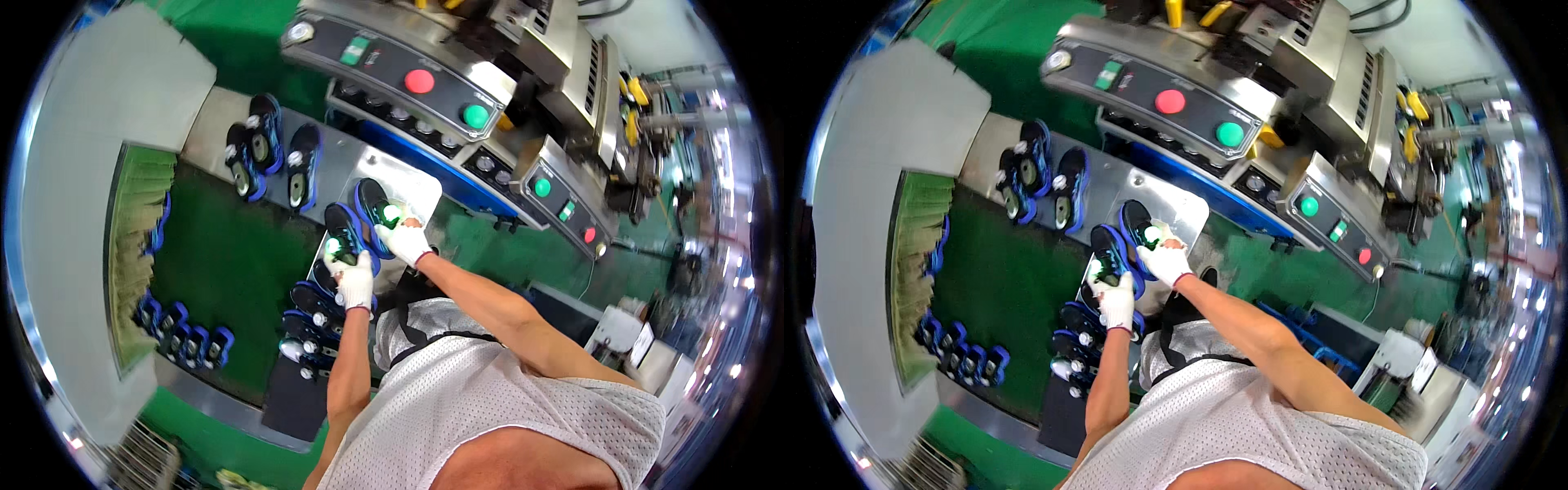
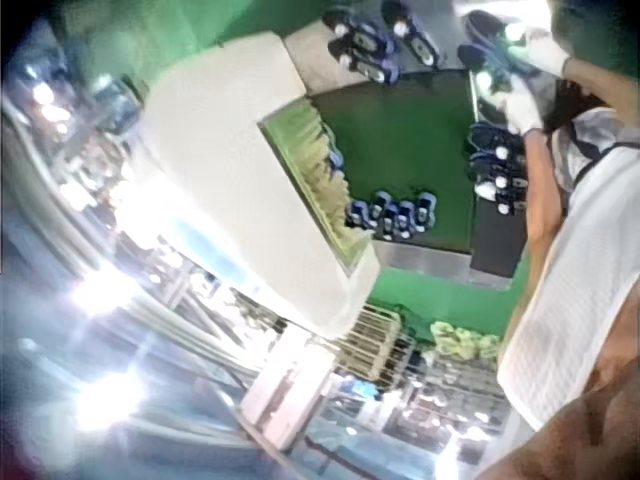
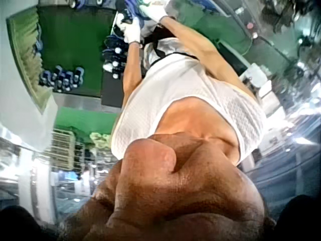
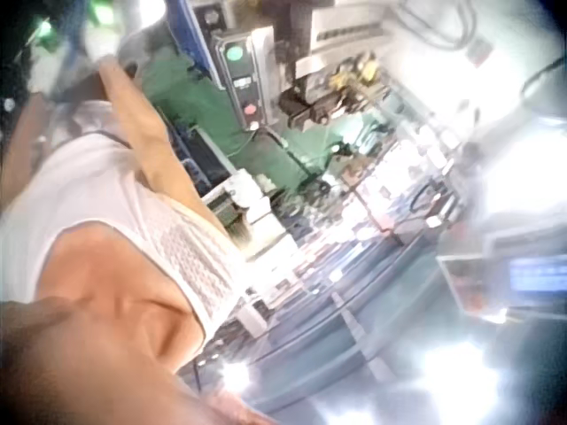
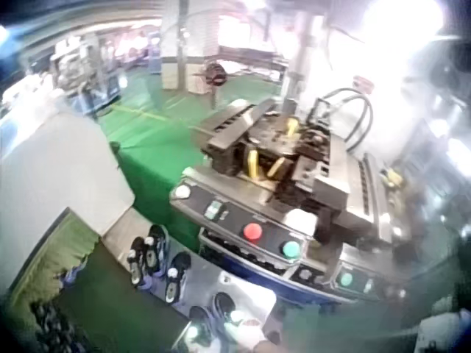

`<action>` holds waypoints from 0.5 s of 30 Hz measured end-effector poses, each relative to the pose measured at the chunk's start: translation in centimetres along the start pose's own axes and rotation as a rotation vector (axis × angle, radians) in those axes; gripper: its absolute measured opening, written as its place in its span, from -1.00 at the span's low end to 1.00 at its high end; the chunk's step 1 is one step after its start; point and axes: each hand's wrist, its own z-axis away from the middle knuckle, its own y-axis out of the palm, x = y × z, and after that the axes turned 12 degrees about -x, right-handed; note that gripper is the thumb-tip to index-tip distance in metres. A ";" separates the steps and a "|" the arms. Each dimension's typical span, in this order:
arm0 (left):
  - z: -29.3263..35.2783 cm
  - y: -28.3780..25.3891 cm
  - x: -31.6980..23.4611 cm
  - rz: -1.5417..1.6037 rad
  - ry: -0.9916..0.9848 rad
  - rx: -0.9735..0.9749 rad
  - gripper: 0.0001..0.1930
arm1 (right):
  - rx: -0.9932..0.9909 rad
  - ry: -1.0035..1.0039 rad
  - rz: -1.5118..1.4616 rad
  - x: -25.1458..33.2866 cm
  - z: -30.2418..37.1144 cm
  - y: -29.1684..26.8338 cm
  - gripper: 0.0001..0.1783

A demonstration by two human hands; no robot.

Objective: The person places blue and black shoe components into an industrial press machine and then moves them onto a conveyor belt.

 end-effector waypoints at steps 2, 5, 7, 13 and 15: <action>-2.9 -0.6 1.2 -0.296 0.096 0.030 -0.15 | -0.280 -0.101 -0.332 -0.7 0.6 -3.5 -0.37; -1.0 0.6 -3.7 -0.410 0.232 0.173 -0.07 | -0.013 0.329 -0.530 -2.6 2.0 -11.7 -0.38; 2.2 2.4 -6.5 -0.365 0.351 0.327 -0.10 | -0.146 0.310 -0.549 -5.4 4.8 -14.9 -0.30; 12.2 8.3 -13.1 -0.373 0.763 0.964 -0.09 | -0.607 0.632 -0.885 -9.8 16.3 -21.3 -0.19; 19.7 11.1 -11.6 -0.286 0.729 1.186 -0.12 | -0.788 0.751 -0.929 -13.9 22.1 -26.0 -0.22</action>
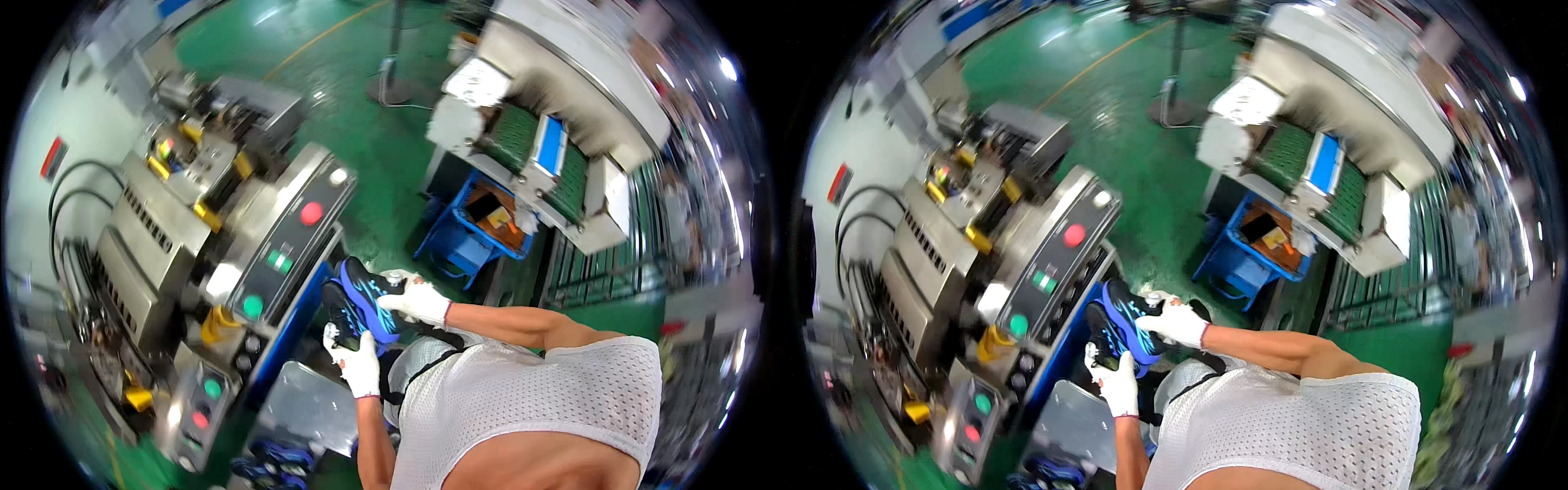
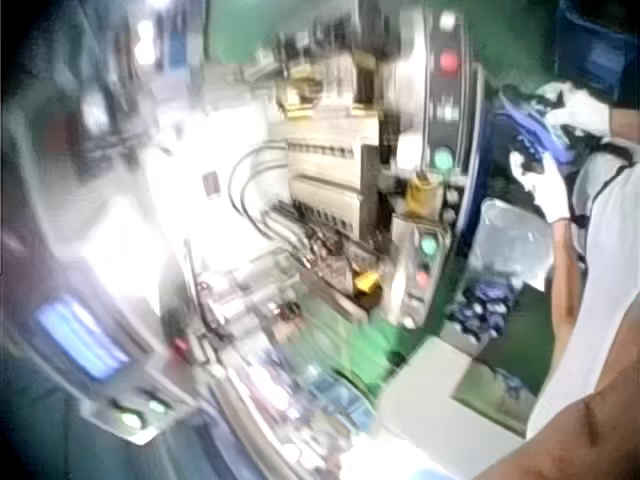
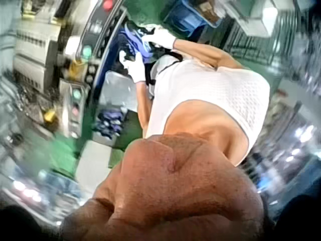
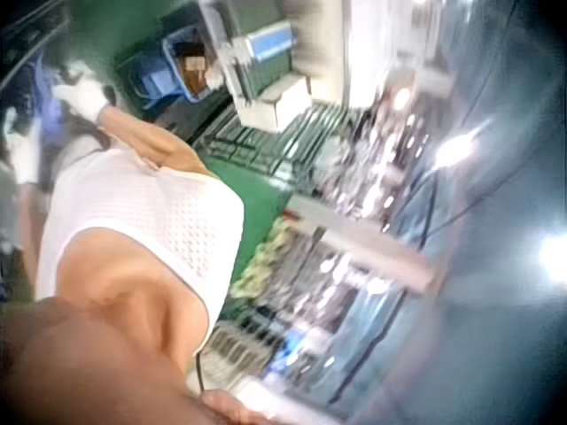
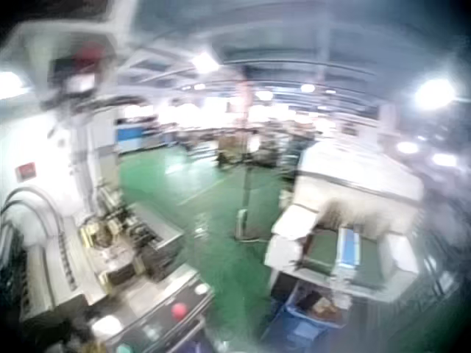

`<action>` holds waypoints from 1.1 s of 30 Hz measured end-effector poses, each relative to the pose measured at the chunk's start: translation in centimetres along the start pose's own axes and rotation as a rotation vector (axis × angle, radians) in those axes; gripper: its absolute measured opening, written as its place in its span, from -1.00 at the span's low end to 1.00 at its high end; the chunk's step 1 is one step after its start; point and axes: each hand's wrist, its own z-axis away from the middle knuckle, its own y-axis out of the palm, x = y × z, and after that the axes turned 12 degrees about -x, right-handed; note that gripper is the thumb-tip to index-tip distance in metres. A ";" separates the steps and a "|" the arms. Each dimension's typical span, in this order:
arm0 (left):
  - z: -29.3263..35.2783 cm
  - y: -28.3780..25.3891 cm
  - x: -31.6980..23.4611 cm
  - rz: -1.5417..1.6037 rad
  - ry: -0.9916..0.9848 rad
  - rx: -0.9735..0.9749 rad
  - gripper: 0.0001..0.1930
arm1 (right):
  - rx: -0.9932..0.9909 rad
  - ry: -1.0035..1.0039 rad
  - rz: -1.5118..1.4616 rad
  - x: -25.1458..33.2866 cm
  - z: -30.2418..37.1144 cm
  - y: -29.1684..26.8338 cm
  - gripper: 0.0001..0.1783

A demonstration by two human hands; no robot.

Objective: The person places blue and black shoe components into an industrial press machine and then moves them onto a conveyor belt.

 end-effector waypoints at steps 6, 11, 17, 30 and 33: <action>2.1 13.5 -12.5 0.055 0.170 0.467 -0.21 | -0.514 0.057 -0.579 -3.6 0.6 -18.2 -0.30; 3.4 30.1 -23.2 0.130 0.444 0.768 -0.25 | -1.070 0.137 -0.603 -7.4 -0.9 -34.0 -0.23; 2.3 53.3 -27.7 -0.076 1.014 0.616 -0.24 | -1.322 0.022 0.175 -8.1 -9.2 -47.8 0.00; -2.7 40.3 -16.5 -0.190 0.815 0.637 -0.51 | -0.898 -0.651 -0.318 -3.8 -17.1 -37.2 -0.38; -4.5 23.3 -4.6 -0.522 0.446 0.415 -0.54 | -0.009 -0.292 -0.381 -5.9 -20.1 -24.7 -0.34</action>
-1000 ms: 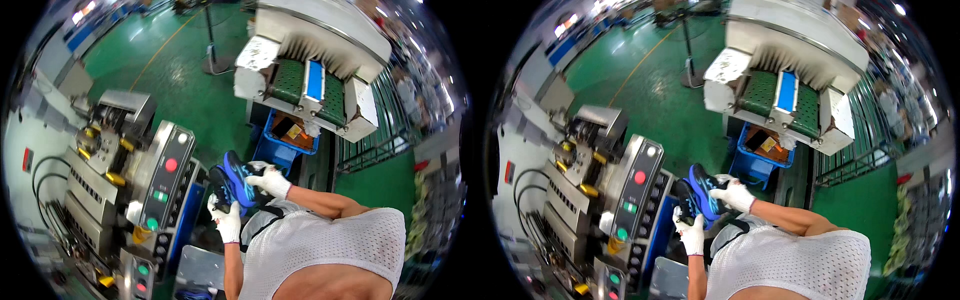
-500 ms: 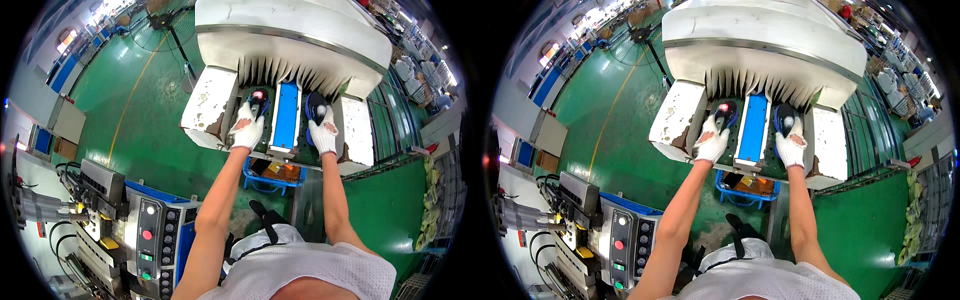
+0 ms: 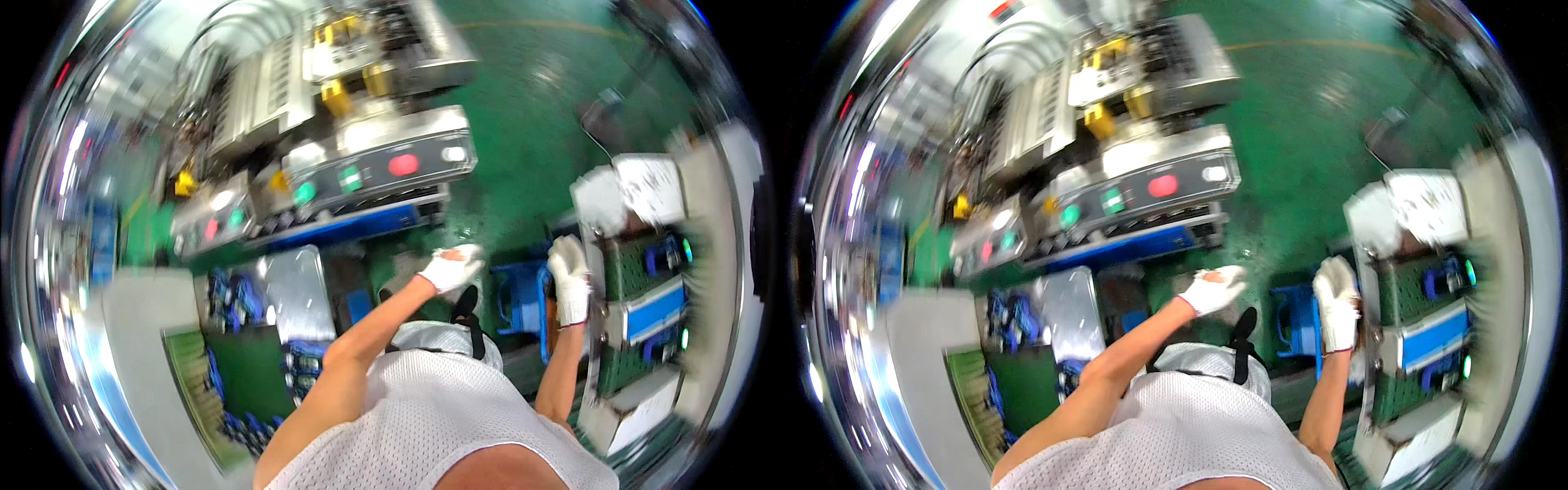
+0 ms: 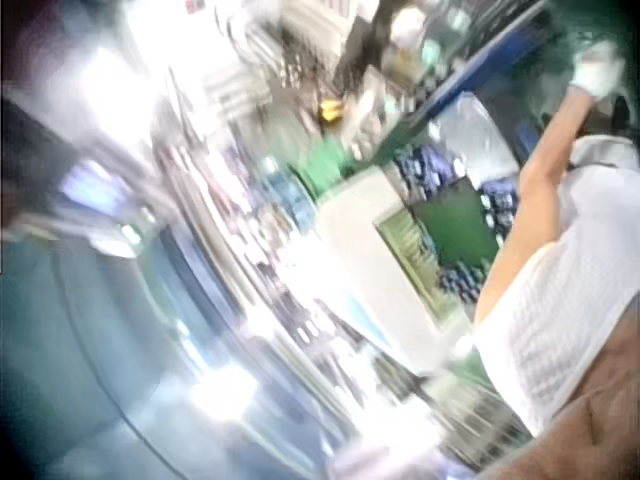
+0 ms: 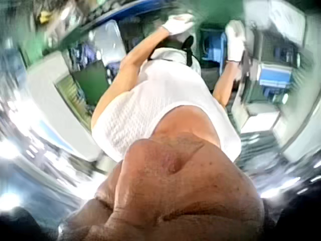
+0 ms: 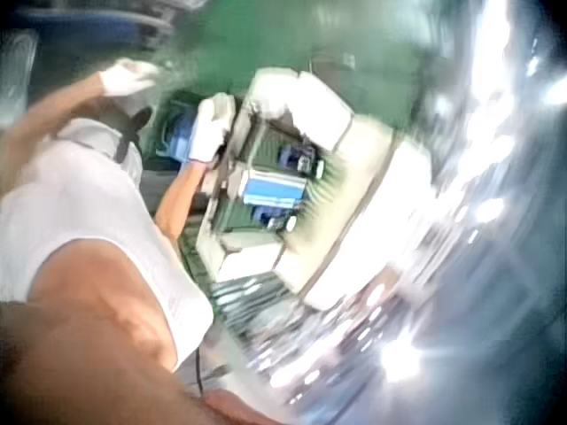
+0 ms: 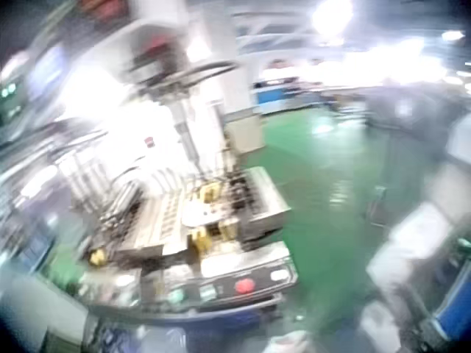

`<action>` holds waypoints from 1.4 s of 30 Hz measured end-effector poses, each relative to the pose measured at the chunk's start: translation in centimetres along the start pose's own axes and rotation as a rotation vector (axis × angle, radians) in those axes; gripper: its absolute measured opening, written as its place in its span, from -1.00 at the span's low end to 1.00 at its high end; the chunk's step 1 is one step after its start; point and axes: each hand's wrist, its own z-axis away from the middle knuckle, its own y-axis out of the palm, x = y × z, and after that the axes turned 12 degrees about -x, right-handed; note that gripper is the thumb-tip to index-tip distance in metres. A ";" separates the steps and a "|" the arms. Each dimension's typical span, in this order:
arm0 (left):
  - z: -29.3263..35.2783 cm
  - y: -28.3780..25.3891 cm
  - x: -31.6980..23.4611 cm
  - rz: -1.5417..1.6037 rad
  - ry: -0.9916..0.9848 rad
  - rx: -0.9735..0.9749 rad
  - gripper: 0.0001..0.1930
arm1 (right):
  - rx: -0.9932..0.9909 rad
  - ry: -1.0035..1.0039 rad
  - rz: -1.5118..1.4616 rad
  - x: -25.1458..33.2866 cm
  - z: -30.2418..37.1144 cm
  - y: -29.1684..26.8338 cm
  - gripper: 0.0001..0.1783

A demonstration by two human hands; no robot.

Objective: The person places blue and black shoe components into an industrial press machine and then moves them onto a conveyor belt.

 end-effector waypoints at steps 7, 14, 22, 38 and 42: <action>37.9 -17.9 22.4 -0.205 -1.097 -1.026 -0.68 | 0.760 -0.065 0.723 -7.8 2.9 21.0 -0.28; 68.0 -4.6 22.9 -0.509 -1.826 -1.461 -0.56 | 0.928 -0.078 1.017 -15.7 6.6 31.9 -0.29; 82.1 5.5 21.6 -0.248 -1.899 -1.979 -0.18 | 1.052 -0.116 1.599 -11.5 10.4 37.1 -0.32; 56.8 -19.8 18.6 -0.165 -1.133 -1.510 -0.81 | 1.961 -0.970 0.815 -3.9 44.3 52.3 -0.22; 44.4 -26.6 16.9 -0.119 -0.689 -1.382 -0.79 | 1.622 -0.950 0.517 -4.4 42.7 53.3 -0.39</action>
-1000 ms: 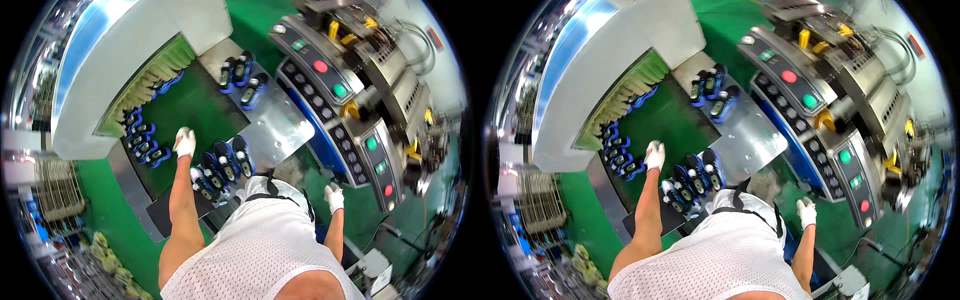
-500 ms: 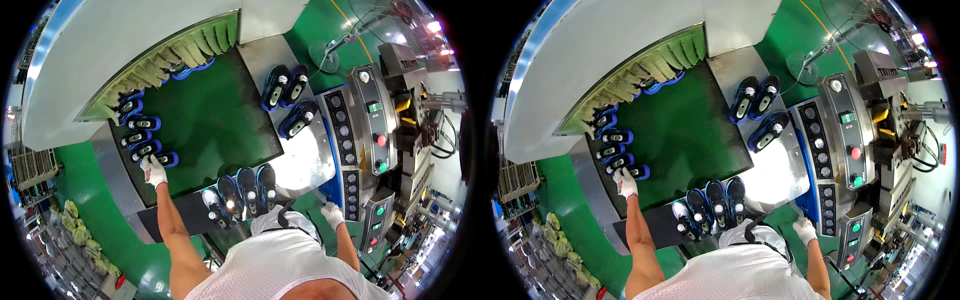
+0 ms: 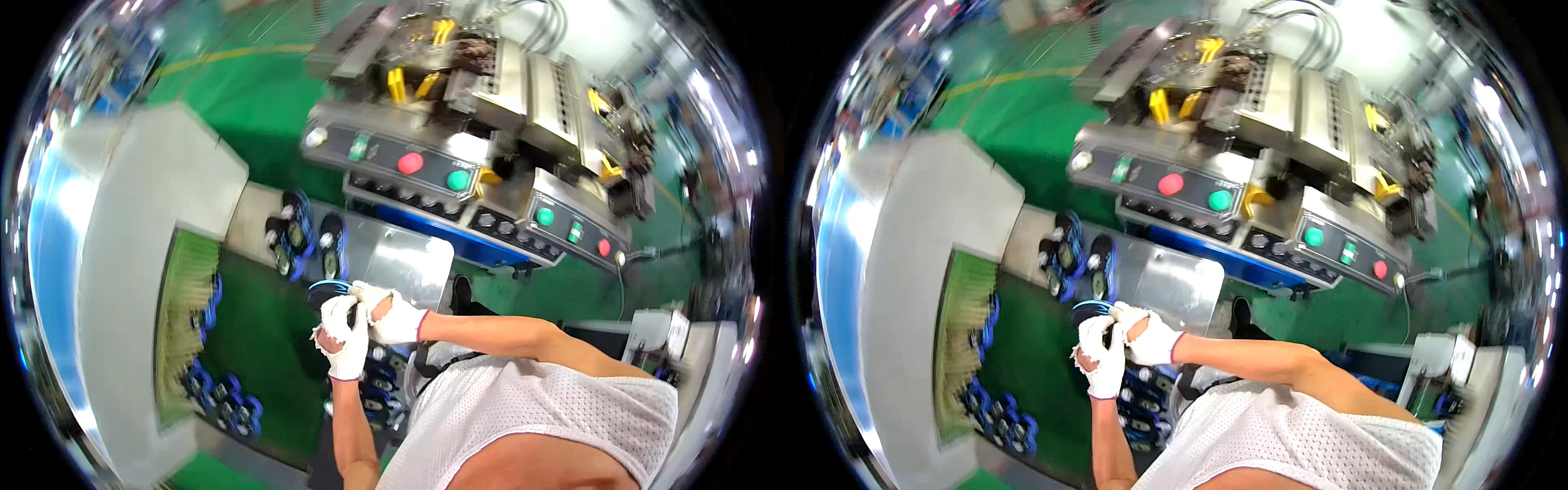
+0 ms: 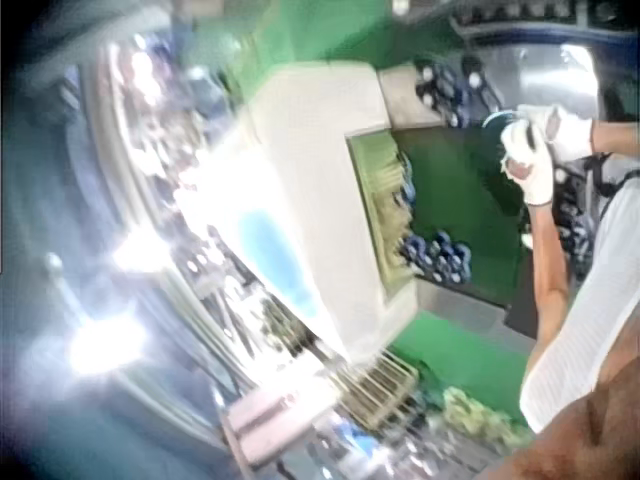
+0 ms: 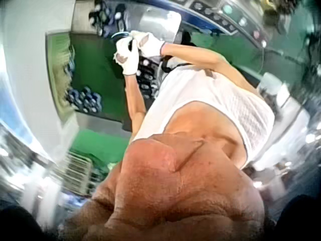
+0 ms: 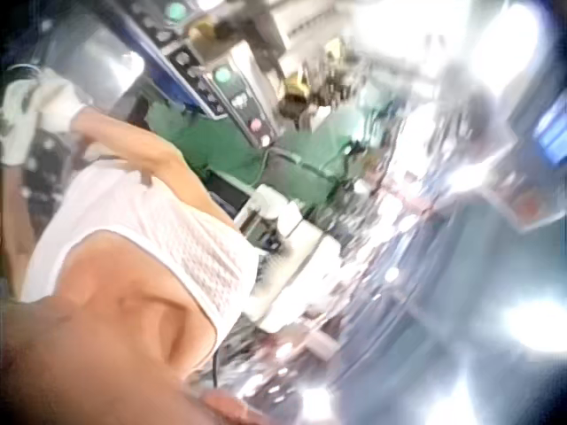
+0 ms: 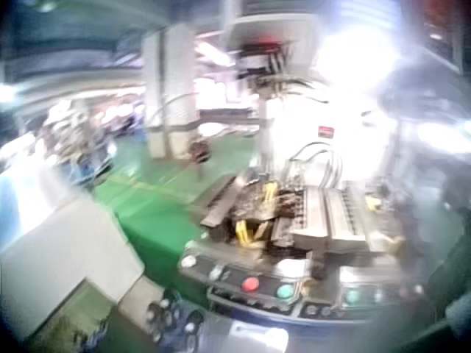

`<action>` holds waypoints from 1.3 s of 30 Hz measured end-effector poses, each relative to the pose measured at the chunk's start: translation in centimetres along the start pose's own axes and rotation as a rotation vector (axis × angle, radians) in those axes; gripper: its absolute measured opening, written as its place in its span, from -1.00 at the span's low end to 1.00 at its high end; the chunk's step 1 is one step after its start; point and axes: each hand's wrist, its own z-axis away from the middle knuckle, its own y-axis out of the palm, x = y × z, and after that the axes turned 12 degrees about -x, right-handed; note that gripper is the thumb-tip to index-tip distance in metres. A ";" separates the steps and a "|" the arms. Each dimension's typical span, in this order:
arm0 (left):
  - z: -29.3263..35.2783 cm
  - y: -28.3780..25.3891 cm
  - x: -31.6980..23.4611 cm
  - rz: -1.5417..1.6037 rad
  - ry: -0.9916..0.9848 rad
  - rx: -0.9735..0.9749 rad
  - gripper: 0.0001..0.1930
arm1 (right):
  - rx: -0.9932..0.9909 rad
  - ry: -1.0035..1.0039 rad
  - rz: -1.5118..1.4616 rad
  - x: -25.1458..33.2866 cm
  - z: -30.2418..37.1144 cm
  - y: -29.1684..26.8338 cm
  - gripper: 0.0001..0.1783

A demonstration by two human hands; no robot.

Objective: The person places blue and black shoe components into an industrial press machine and then moves them onto a conveyor belt.

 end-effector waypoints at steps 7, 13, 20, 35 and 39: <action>-9.0 8.3 -14.9 0.432 0.497 0.129 -0.33 | -0.040 0.503 -0.265 -7.0 4.2 -19.3 -0.23; -11.7 14.5 -17.2 0.430 0.158 -0.046 -0.54 | -0.335 0.788 -1.215 -9.0 10.1 -28.6 -0.29; -7.9 20.6 -14.5 0.323 -0.154 0.133 -0.54 | -0.468 0.602 -1.449 -13.4 12.9 -32.3 -0.14; -5.9 17.8 -10.7 0.179 -0.213 0.301 -0.55 | -0.643 0.641 -1.312 -9.4 7.9 -32.3 -0.28; -5.3 17.3 -9.7 0.185 -0.251 0.299 -0.56 | -0.644 0.729 -1.174 -8.9 7.9 -31.8 -0.24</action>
